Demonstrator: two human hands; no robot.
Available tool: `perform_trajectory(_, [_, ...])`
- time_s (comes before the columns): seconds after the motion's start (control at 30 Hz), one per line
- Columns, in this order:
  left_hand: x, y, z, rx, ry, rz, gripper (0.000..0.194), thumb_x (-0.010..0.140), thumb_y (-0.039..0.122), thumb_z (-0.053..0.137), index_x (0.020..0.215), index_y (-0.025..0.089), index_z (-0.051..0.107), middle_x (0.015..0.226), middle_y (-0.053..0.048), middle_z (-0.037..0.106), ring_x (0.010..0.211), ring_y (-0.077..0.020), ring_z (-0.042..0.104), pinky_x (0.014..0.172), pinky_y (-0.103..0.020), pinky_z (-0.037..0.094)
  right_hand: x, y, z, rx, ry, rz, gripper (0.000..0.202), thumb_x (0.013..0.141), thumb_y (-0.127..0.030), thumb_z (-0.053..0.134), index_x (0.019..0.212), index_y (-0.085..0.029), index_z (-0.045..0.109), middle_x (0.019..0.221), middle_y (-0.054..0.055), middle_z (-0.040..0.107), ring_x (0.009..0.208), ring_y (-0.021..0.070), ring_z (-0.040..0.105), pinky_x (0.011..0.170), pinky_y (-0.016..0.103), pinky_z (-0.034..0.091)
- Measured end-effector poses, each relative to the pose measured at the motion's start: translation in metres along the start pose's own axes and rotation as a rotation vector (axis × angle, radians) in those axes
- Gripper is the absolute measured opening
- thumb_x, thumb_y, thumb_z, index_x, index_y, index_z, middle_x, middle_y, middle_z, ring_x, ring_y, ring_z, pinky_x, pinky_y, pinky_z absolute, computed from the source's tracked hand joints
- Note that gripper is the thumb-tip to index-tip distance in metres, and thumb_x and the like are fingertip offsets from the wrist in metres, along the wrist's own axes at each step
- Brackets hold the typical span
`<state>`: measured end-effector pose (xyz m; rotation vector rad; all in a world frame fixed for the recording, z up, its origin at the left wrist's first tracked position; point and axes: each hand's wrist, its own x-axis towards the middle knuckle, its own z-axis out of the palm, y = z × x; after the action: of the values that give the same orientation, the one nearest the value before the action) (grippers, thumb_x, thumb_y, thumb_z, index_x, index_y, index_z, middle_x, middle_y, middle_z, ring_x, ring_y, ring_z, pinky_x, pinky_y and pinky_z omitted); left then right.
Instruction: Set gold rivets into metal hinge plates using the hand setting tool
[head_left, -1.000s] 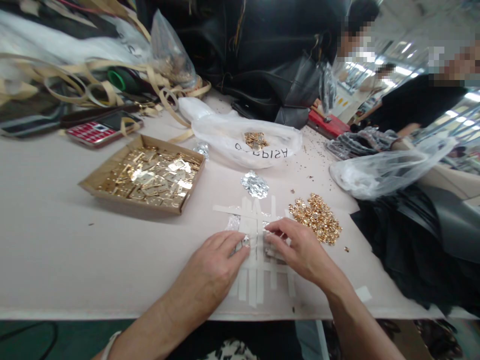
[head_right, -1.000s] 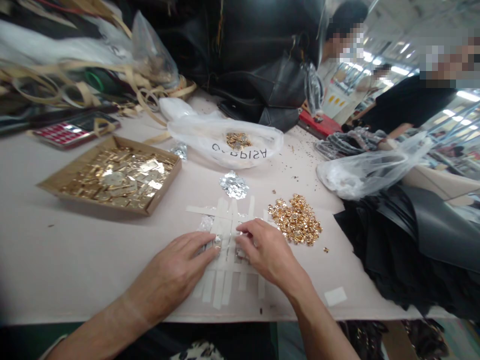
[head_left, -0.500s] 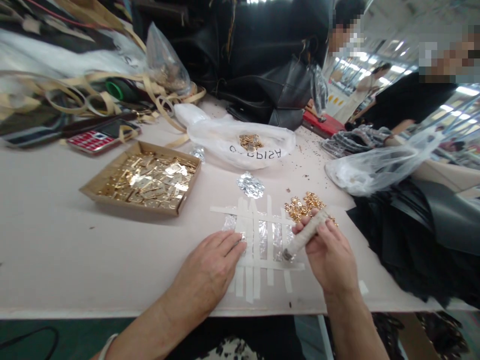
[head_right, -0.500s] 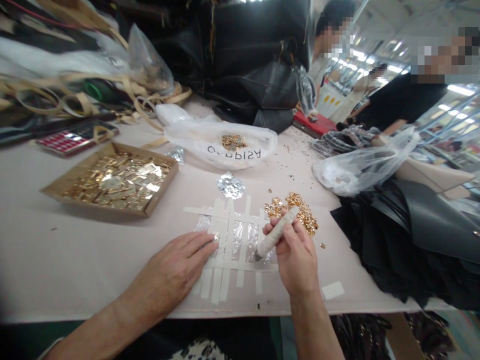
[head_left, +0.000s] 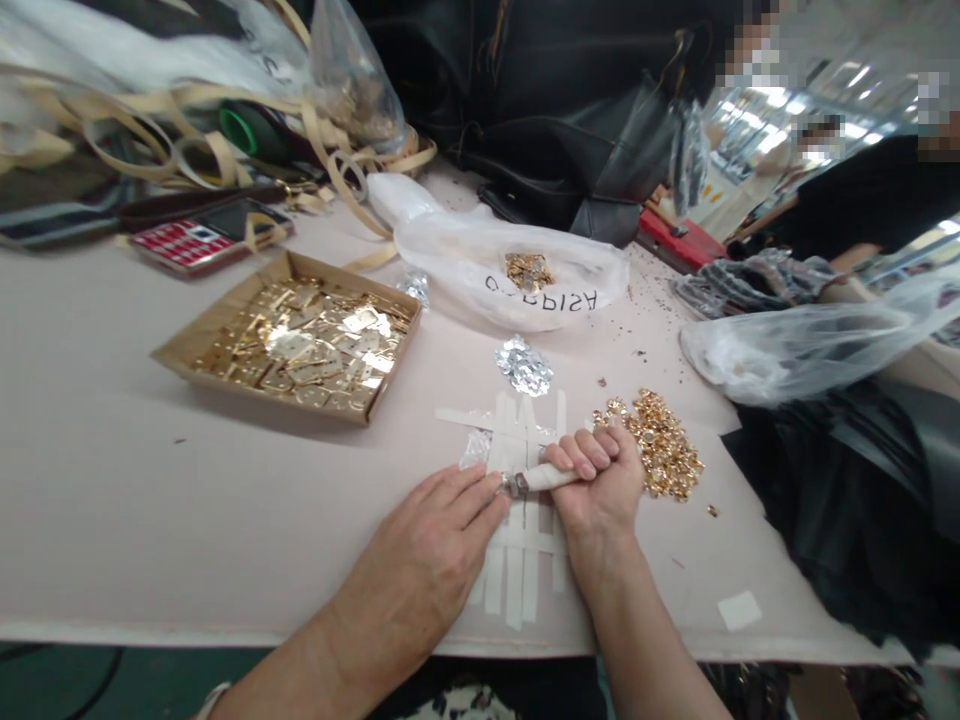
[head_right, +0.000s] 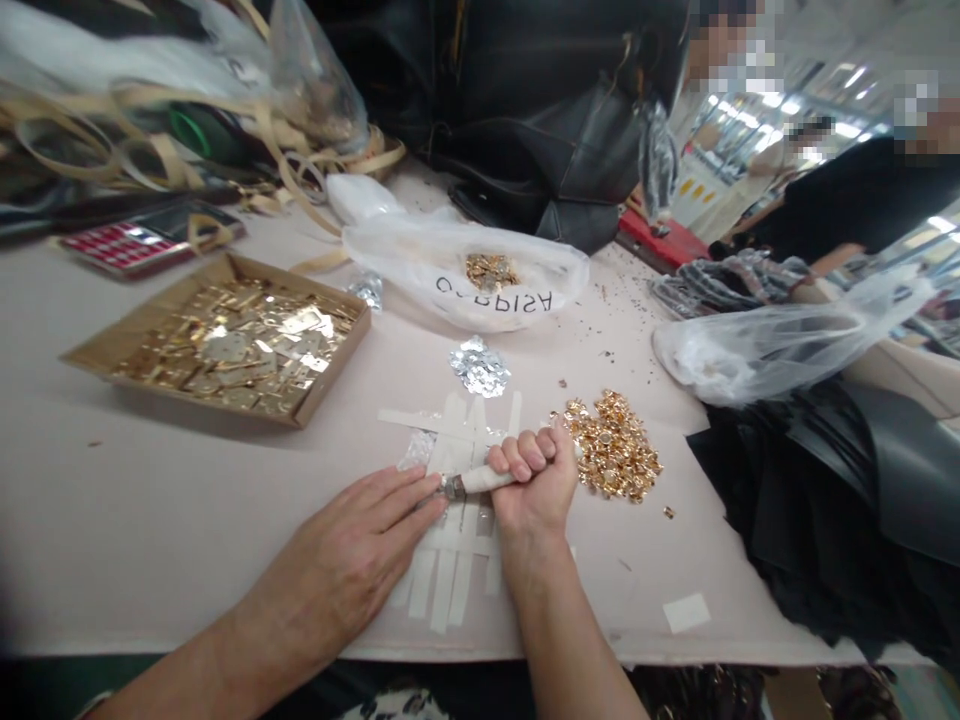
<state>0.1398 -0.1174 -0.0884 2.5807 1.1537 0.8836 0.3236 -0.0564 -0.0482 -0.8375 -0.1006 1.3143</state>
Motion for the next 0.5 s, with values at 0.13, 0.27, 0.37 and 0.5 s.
perform_trajectory(0.13, [0.001,0.000,0.000,-0.023,0.007,-0.010,0.035,0.096,0.007,0.040,0.118,0.017,0.065,0.127,-0.007,0.068,0.122,-0.0241,0.060,0.105,-0.044,0.049,-0.002,0.002,0.001,-0.047,-0.017,-0.034,0.056,0.075,-0.025,0.068,0.061,-0.023,0.014,0.042,-0.014,0.024,0.035,0.0047,0.020,0.040,0.021,0.033])
perform_trajectory(0.27, [0.001,0.000,0.001,-0.024,0.033,-0.015,0.035,0.096,0.006,0.039,0.116,0.017,0.066,0.126,-0.006,0.069,0.121,-0.0230,0.061,0.105,-0.042,0.048,-0.003,0.003,0.003,-0.099,-0.069,-0.067,0.055,0.071,-0.020,0.067,0.061,-0.023,0.013,0.044,-0.014,0.017,0.036,0.0047,0.014,0.039,0.019,0.033])
perform_trajectory(0.37, [0.000,0.002,0.003,-0.018,0.047,-0.028,0.034,0.096,0.008,0.039,0.115,0.016,0.067,0.126,-0.007,0.069,0.122,-0.0227,0.060,0.106,-0.040,0.047,-0.004,0.004,0.005,-0.119,-0.114,-0.095,0.053,0.072,-0.019,0.066,0.060,-0.023,0.014,0.046,-0.014,0.014,0.037,0.0053,0.011,0.037,0.018,0.032])
perform_trajectory(0.5, [-0.003,0.003,0.006,-0.042,0.043,-0.046,0.034,0.097,0.012,0.039,0.116,0.015,0.067,0.127,-0.007,0.069,0.122,-0.0231,0.060,0.109,-0.040,0.046,-0.013,0.008,0.011,-0.209,-0.239,-0.192,0.047,0.083,-0.024,0.058,0.059,-0.023,0.017,0.047,-0.013,0.012,0.036,0.0060,0.011,0.037,0.019,0.031])
